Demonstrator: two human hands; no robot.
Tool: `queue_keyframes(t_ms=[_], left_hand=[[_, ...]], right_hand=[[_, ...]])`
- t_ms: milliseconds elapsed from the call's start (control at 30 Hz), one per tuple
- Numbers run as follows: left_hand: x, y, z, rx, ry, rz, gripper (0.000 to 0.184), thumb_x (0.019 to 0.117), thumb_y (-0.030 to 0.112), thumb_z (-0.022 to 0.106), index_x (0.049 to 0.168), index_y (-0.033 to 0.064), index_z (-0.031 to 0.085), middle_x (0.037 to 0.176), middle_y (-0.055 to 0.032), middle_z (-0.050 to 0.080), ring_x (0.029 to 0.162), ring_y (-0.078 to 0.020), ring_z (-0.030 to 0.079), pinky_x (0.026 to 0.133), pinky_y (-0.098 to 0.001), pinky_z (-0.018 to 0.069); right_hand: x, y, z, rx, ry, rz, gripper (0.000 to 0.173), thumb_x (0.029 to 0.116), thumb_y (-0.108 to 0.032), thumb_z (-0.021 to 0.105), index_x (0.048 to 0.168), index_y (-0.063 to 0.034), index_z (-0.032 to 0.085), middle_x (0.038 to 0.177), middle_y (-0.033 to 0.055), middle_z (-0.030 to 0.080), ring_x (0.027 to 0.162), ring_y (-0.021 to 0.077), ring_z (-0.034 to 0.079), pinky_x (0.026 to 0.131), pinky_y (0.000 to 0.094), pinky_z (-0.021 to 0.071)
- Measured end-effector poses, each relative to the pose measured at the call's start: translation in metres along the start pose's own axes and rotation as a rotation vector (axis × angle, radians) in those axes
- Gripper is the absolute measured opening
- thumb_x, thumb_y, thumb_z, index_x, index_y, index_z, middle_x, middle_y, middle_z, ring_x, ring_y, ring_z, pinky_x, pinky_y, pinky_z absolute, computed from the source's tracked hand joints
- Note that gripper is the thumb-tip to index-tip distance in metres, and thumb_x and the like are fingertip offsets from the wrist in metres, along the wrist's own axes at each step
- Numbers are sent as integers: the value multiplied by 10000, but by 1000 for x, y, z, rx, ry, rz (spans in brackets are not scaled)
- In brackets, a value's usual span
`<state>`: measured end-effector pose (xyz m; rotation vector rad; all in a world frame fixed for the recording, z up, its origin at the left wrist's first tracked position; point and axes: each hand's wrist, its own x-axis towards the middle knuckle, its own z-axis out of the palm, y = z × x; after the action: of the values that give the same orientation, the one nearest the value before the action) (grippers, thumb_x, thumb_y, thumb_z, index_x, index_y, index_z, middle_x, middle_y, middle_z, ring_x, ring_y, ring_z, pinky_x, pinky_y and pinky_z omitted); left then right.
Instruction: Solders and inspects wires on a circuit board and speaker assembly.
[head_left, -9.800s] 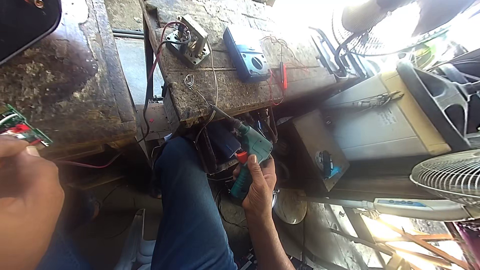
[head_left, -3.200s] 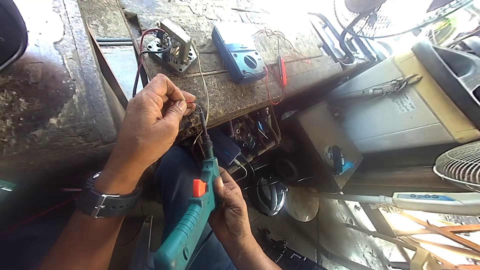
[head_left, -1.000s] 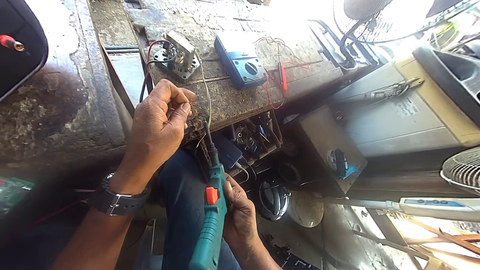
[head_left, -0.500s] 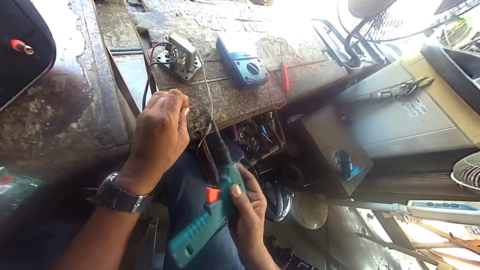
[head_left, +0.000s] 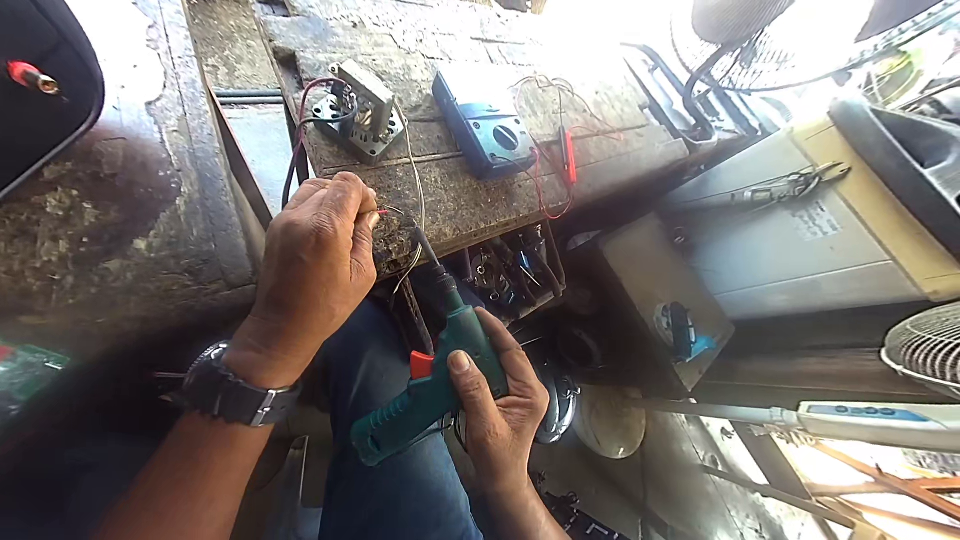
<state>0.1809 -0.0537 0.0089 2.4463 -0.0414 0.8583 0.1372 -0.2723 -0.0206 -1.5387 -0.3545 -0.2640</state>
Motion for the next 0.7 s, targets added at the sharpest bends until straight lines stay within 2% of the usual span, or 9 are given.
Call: queue_keyframes(t_ms=[700], left_hand=[[1,2,-1,9,-6,-22,175,1036,77,490,1092,25,648,1158,-149,690,1119,-296,649,935,-429,524]], right_hand=[[3,2,4,-13,3,27,441,924,-107,717,1288,124,623,1135,189,707,923,180,733,806,297,641]])
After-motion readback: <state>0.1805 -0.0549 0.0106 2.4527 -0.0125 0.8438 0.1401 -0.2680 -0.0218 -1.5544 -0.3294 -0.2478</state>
